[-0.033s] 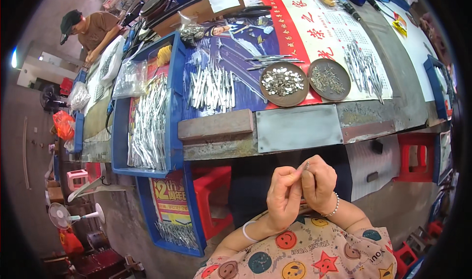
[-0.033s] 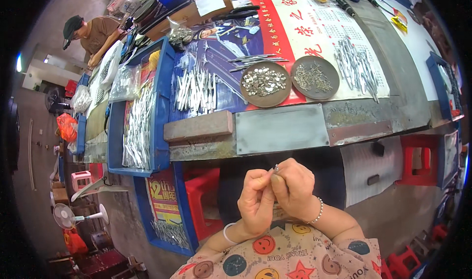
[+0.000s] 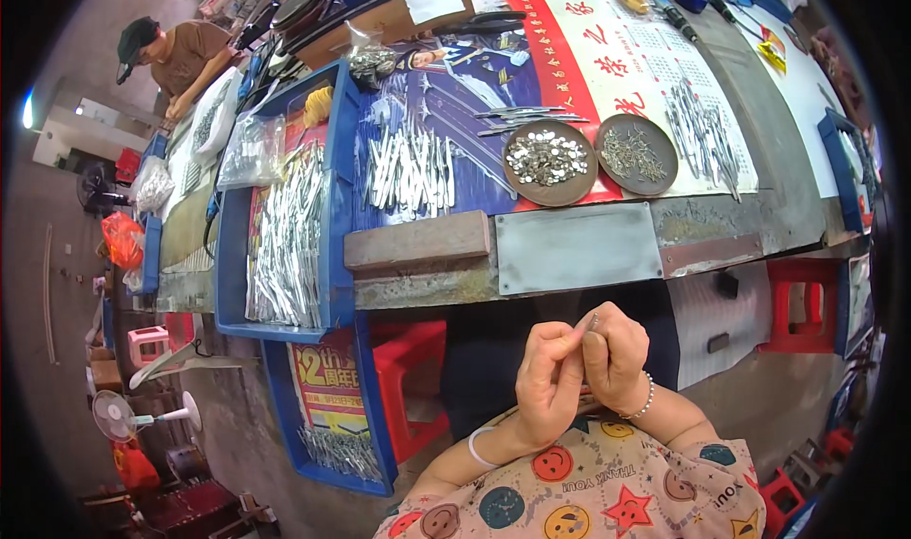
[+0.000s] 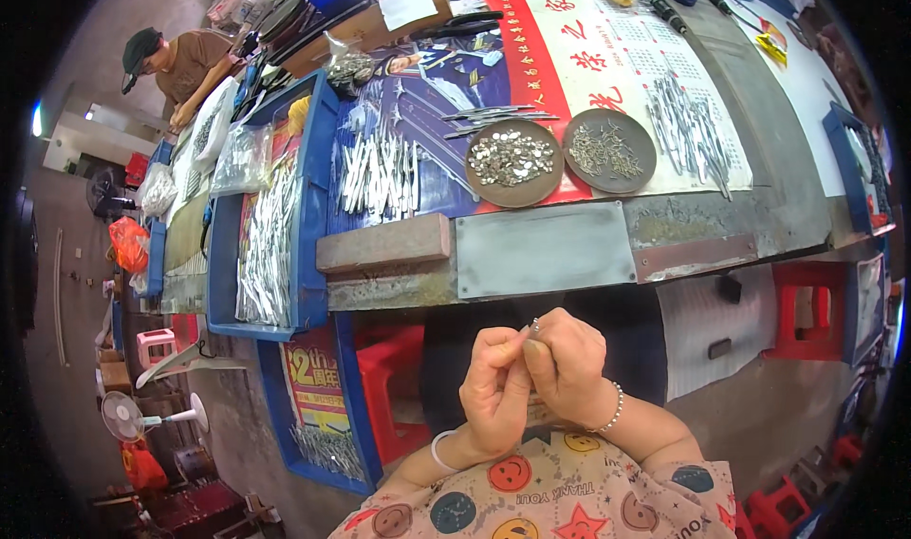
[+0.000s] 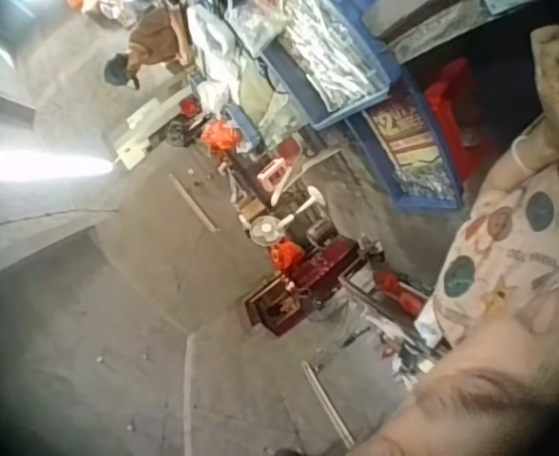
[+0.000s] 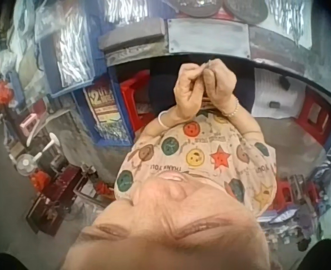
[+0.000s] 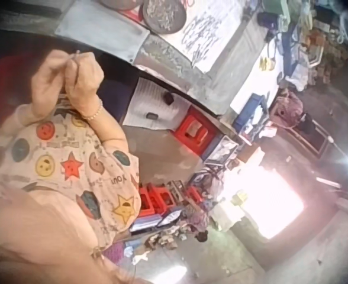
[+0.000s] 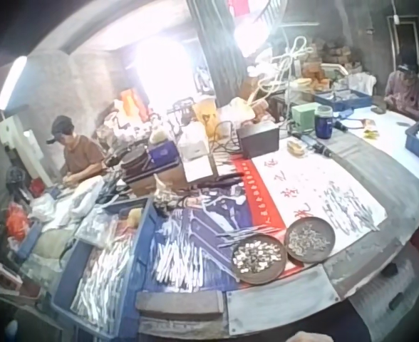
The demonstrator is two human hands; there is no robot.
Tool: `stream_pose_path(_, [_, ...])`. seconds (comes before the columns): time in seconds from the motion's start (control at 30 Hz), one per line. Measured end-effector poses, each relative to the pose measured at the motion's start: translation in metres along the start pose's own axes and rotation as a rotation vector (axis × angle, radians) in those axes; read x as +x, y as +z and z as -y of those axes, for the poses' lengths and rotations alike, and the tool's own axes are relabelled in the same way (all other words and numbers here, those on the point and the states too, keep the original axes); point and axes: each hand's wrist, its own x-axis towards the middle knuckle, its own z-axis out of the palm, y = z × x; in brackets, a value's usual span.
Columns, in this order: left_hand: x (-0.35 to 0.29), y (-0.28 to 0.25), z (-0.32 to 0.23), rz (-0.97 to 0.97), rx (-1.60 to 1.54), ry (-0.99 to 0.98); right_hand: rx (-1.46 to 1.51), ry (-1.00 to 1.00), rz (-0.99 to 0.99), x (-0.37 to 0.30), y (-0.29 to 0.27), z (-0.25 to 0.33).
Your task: The person assembles small metal hardware components by picking up individual pieces from dishes and fitting them together by hand.
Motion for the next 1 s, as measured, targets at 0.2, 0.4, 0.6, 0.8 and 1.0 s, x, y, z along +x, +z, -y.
stream_pose_path(0.2, [0.001,-0.003,-0.011,0.045,0.051,0.029,0.041,-0.054,0.056,-0.005,-0.001,-0.007])
stream_pose_path(0.4, [-0.001,-0.004,-0.011,0.000,-0.029,0.006,0.059,-0.103,0.038,0.005,-0.002,-0.004])
stream_pose_path(0.6, [0.005,-0.004,-0.016,0.068,0.084,0.069,0.005,-0.128,0.173,-0.002,-0.013,-0.011])
stream_pose_path(0.8, [0.006,-0.006,-0.015,0.036,-0.012,0.005,0.065,0.007,0.244,0.011,-0.012,-0.009])
stream_pose_path(1.0, [0.000,0.001,-0.017,0.053,-0.312,-0.158,0.286,0.126,-0.111,0.007,-0.021,-0.009])
